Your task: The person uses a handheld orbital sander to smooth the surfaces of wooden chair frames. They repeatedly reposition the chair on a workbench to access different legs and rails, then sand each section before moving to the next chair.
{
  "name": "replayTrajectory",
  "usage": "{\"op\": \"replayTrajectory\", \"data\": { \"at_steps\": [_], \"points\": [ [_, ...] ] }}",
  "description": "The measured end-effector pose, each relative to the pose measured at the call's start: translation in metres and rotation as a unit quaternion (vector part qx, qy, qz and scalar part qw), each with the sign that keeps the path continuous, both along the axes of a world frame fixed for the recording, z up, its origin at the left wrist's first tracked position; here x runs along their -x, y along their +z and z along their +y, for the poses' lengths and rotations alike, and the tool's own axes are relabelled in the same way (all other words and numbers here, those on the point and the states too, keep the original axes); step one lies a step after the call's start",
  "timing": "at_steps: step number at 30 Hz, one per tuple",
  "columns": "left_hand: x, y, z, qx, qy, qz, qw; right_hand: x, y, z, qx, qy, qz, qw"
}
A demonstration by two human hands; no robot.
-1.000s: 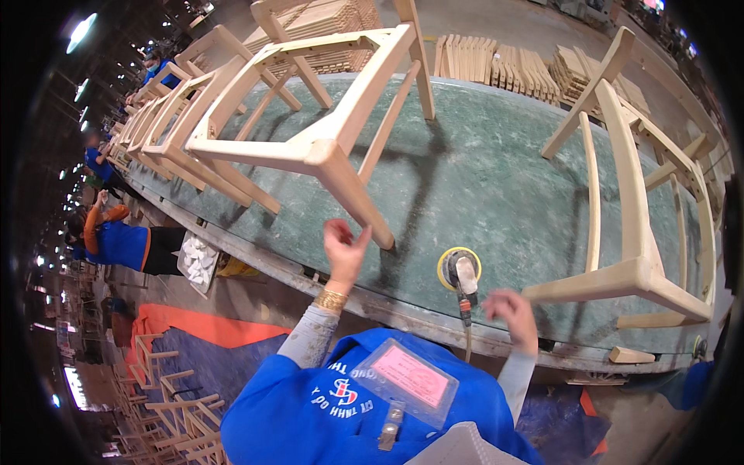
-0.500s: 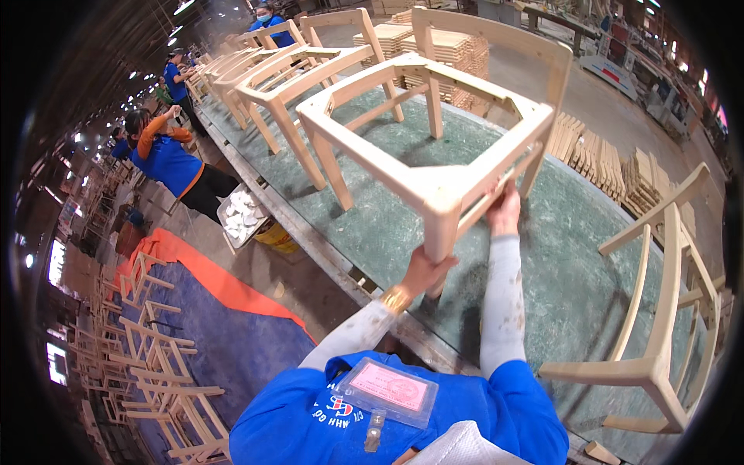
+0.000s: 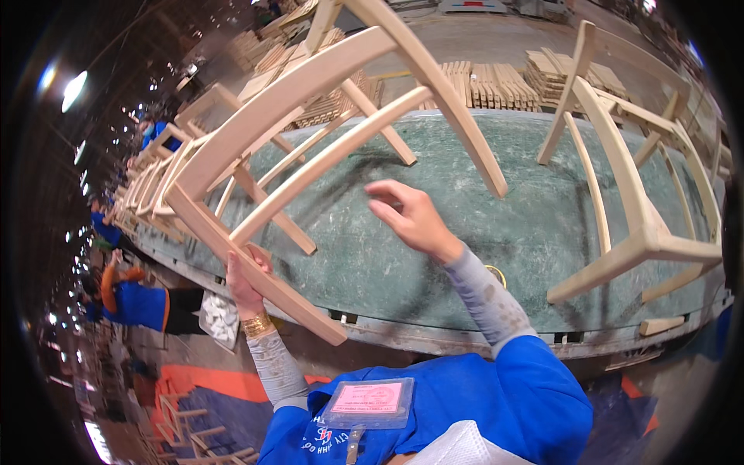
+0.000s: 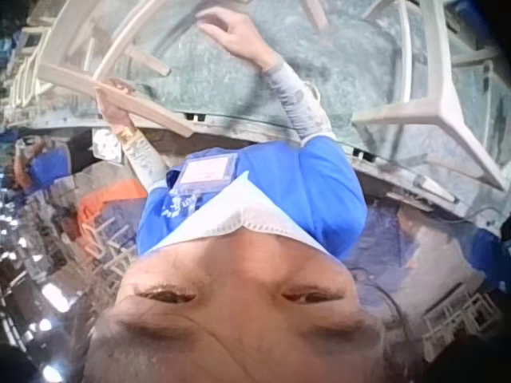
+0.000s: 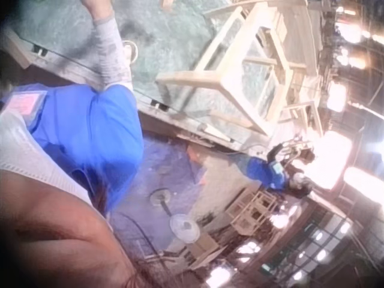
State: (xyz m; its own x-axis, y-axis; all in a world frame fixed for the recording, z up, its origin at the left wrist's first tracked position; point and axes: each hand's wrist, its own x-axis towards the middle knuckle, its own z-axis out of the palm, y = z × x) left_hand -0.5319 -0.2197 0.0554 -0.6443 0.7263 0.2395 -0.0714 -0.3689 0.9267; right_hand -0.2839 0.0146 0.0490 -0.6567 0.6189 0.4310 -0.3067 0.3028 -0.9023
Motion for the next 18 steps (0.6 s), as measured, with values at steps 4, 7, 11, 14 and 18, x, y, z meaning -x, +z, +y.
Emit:
{"op": "replayTrajectory", "data": {
  "at_steps": [4, 7, 11, 14, 18],
  "points": [
    [0.01, 0.029, 0.03, -0.005, 0.038, -0.019, 0.999, -0.087, -0.058, 0.0, -0.127, -0.269, -0.089, 0.95],
    [0.019, 0.036, 0.031, -0.006, 0.022, -0.028, 0.999, -0.141, -0.145, -0.012, -0.102, -0.387, -0.284, 0.871],
    [0.026, 0.038, 0.034, -0.022, 0.032, -0.05, 0.998, -0.152, -0.211, -0.05, -0.026, -0.332, -0.505, 0.796],
    [0.025, 0.042, 0.039, -0.018, 0.027, -0.049, 0.998, -0.148, -0.224, -0.053, -0.084, -0.343, -0.559, 0.75],
    [0.029, 0.045, 0.037, -0.005, 0.014, -0.022, 1.0, -0.164, -0.23, -0.037, 0.005, -0.305, -0.527, 0.793]
  ]
}}
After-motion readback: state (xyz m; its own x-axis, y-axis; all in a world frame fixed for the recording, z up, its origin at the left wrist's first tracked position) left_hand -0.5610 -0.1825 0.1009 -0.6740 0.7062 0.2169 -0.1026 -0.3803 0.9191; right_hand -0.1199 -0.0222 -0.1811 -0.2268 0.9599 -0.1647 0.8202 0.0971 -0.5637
